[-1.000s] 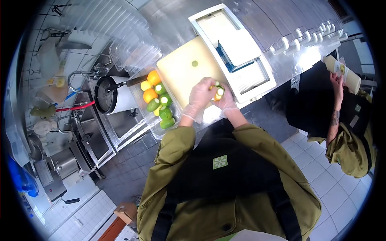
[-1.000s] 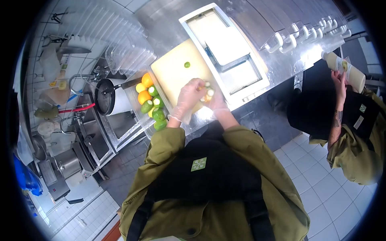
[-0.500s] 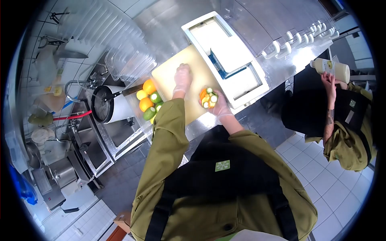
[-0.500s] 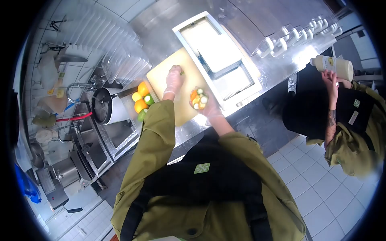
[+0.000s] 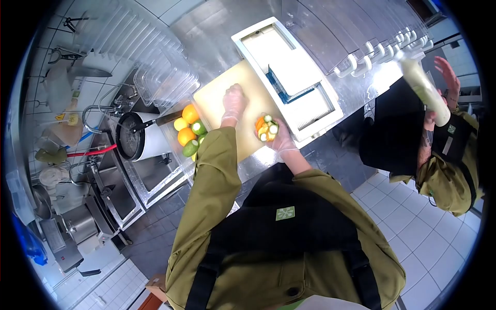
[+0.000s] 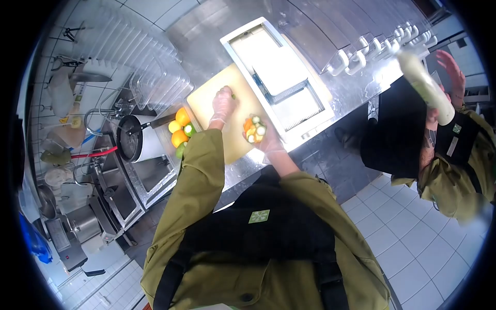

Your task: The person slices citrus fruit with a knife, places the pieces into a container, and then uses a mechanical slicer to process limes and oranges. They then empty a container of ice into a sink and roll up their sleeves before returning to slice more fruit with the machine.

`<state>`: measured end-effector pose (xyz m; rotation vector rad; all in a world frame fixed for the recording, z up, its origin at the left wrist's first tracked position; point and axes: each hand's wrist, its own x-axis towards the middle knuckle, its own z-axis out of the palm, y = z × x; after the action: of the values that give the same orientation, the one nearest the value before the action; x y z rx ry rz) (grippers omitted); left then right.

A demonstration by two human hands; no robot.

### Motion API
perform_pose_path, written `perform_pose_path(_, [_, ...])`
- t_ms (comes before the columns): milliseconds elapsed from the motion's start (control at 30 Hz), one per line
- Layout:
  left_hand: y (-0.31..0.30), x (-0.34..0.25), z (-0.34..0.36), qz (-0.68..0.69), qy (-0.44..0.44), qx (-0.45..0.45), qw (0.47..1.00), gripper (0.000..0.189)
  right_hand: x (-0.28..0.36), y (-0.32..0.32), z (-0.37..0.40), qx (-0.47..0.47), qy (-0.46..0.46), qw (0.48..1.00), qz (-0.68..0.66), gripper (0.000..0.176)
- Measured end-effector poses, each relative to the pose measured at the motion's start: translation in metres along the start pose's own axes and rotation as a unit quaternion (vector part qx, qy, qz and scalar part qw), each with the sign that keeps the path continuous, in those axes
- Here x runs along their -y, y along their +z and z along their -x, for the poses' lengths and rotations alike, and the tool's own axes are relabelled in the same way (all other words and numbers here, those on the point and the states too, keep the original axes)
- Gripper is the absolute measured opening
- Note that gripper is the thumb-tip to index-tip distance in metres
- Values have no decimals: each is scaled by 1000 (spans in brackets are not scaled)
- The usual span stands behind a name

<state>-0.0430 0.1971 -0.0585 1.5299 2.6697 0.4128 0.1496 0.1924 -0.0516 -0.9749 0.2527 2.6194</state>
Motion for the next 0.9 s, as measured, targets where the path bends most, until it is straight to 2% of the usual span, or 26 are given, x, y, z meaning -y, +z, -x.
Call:
perform_pose_path(100, [-1, 0, 1, -7, -5, 13, 1000, 16, -1, 3, 2, -17, -3, 1000, 1, 35])
perform_pose_path(200, [0, 0, 3, 52, -1, 18, 998, 16, -1, 9, 6, -46, -1, 999, 3, 36])
perform_pose_path(300, [-10, -13, 12, 158, -64, 14, 985, 20, 0, 13, 5, -55, -1, 998, 9, 37])
perform_pose_path(400, [-51, -41, 38, 282, -40, -24, 958, 24, -1, 10, 0, -54, -3, 998, 20, 38])
perform_pose_path(500, [-91, -58, 67, 378, -41, 123, 917, 21, -4, 19, -1, -63, -12, 997, 37, 39])
perform_pose_path(600, [-99, -53, 82, 303, -23, 95, 948, 14, -8, 39, 7, -61, -13, 994, 84, 39])
perform_pose_path(733, [-107, -36, 97, 289, -45, 23, 956, 19, -19, 66, 16, -20, 6, 995, 101, 36])
perform_pose_path(833, [-130, -34, 125, 335, -135, -154, 920, 15, -31, 76, 19, 6, 38, 993, 111, 32])
perform_pose_path(900, [-138, -30, 157, 384, -191, -249, 868, 16, -42, 85, 29, 48, 82, 985, 141, 31])
